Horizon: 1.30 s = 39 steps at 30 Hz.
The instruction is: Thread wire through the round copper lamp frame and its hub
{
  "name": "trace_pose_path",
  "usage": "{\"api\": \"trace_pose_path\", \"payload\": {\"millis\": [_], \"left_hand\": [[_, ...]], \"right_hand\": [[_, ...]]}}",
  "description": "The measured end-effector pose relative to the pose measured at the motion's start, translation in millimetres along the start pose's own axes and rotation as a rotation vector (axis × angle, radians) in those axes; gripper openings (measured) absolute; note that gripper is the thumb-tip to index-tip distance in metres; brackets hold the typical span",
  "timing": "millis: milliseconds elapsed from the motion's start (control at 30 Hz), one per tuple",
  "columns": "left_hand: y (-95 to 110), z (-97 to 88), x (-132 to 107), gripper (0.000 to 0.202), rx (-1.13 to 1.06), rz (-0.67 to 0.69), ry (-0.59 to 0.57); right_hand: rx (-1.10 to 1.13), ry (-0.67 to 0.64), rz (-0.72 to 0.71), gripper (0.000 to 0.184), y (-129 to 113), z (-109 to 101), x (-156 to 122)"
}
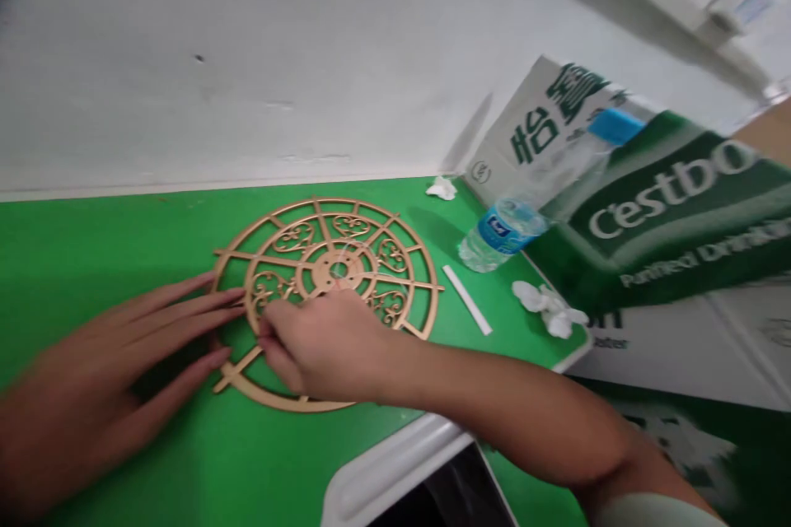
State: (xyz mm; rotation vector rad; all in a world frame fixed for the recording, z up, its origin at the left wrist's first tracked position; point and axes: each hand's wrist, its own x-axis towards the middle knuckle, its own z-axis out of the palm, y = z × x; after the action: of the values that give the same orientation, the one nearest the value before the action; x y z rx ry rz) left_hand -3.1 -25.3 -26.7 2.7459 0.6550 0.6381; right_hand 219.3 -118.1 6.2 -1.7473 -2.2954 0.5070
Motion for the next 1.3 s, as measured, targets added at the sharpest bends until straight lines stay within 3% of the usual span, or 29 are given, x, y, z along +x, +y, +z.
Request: {"api": "trace_pose_path", "payload": {"millis": [67,200,567,733,900,1033,1167,1233,1300], "left_hand": [[5.7,-3.6,0.5,0.046,0.131,0.047,-0.010],[13.2,-8.3,2.6,0.039,0.187,0.095,-0.010],[23.2,-9.6,5.2,0.029,0.015,0.084,0.035],[37.5,-10.1,16.2,0.016,-0.110,-0.049,-0.130],[42.8,-16.8,34.1,0.016,-0.131,-0.187,-0.383],[39.3,-24.0,52.4,0.015,-0.133,-0.201,-0.515],[36.3,-28.1,67.4,0.017,-0.136,-0.163,-0.597],[35.4,-29.4,72.3,0.018,-0.133,-0.128,-0.632],[34.5,-30.5,75.9,0.018,-0.124,-0.091,-0.662]], "right_hand": [[0.031,0.033,-0.007,0.025,0.8,3.2,-2.2],[0.092,0.073,-0.012,0.022,1.8,5.3,-4.4],[0.191,0.092,0.072,0.019,4.1,-10.0,-7.7],[0.143,0.129,0.089,0.026,6.4,-21.3,-8.7],[0.122,0.180,0.104,0.026,8.2,-21.6,-7.0],[0.121,0.217,0.087,0.025,12.8,-19.3,-5.4],[0.196,0.239,0.041,0.023,14.2,-41.1,-7.7],[0.326,0.128,-0.079,0.019,6.2,-54.7,-13.7],[0.479,-0.124,-0.173,0.010,-11.2,-57.1,-25.7]]}}
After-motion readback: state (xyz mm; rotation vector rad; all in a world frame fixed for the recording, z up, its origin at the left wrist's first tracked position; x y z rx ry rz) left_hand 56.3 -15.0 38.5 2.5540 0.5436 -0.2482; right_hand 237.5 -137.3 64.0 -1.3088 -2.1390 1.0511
